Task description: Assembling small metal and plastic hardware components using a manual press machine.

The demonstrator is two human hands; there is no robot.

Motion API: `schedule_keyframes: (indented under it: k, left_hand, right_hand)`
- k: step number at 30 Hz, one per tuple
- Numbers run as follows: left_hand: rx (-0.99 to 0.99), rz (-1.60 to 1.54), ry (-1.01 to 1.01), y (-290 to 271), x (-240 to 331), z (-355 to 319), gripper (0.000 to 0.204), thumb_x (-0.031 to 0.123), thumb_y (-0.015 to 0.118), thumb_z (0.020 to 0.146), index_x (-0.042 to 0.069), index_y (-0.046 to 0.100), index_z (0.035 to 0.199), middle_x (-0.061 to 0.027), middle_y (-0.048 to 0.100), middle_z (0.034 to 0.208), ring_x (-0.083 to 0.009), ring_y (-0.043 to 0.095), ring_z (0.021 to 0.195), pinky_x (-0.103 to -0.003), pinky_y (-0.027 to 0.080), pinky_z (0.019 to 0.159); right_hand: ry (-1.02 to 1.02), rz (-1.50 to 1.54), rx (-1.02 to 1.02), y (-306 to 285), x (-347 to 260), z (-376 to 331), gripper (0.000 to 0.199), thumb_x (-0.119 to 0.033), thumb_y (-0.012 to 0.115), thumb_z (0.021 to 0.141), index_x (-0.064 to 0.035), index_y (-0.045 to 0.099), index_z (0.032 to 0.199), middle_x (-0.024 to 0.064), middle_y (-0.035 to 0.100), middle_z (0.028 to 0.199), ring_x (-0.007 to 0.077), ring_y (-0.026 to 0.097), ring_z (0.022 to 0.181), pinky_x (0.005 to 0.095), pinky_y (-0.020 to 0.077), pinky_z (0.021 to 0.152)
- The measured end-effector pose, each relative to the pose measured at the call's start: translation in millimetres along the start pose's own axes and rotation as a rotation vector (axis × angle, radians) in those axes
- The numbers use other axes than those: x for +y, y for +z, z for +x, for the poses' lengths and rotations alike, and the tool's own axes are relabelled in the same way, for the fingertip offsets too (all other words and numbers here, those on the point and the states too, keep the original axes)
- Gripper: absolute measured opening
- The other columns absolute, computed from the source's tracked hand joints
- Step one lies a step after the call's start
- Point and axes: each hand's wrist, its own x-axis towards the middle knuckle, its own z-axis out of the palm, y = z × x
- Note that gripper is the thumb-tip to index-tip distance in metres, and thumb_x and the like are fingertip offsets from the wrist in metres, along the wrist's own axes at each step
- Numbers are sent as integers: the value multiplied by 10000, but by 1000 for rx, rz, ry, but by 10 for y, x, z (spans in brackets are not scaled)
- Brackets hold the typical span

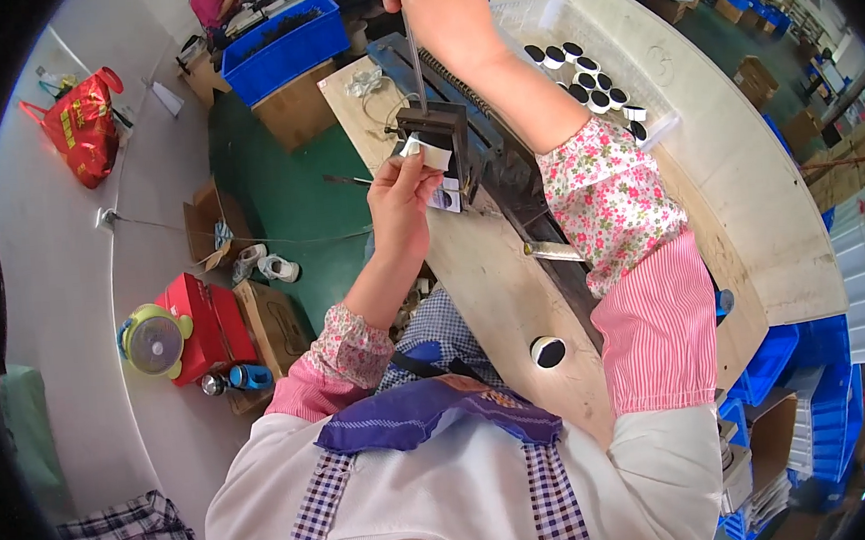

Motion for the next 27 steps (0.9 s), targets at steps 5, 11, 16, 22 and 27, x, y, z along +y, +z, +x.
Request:
schedule_keyframes:
  k: [5,11,16,22,27]
  left_hand:
    - [99,205,49,135,40,34,189,172,670,880,-3,619,832,-62,651,777,-130,625,699,-249,495,684]
    - [132,206,65,92,-13,55,203,175,669,880,-20,636,836,-70,657,780,-140,632,691,-261,505,671]
    - [138,227,38,135,-21,38,193,173,651,893,-10,624,835,-67,654,779,-135,629,697,-257,502,686]
    - [59,167,26,61,-31,36,177,168,628,907,15,576,836,-65,648,827,-122,622,743,-253,500,731]
    - [43,85,-19,35,5,-5,169,163,611,917,38,531,835,-52,640,850,-125,619,763,-242,508,737]
  right_hand:
    - [24,-126,20,-5,-77,1,243,-206,423,1007,-69,586,890,-42,480,625,37,387,519,185,325,474]
    - [-89,-254,-33,-26,88,-185,259,-243,459,994,-39,617,1015,-4,558,691,55,448,571,205,370,527]
    - [25,-273,-103,-142,33,-504,223,-196,516,960,-42,604,1096,34,652,851,84,569,633,230,478,560]
    - [64,-325,-78,-651,-104,-796,255,-201,527,972,-25,584,1148,56,593,1009,90,584,675,225,480,592]
    - [123,-308,-60,-909,-167,-1021,259,-210,510,985,-4,598,1114,61,595,1009,77,553,655,220,456,576]
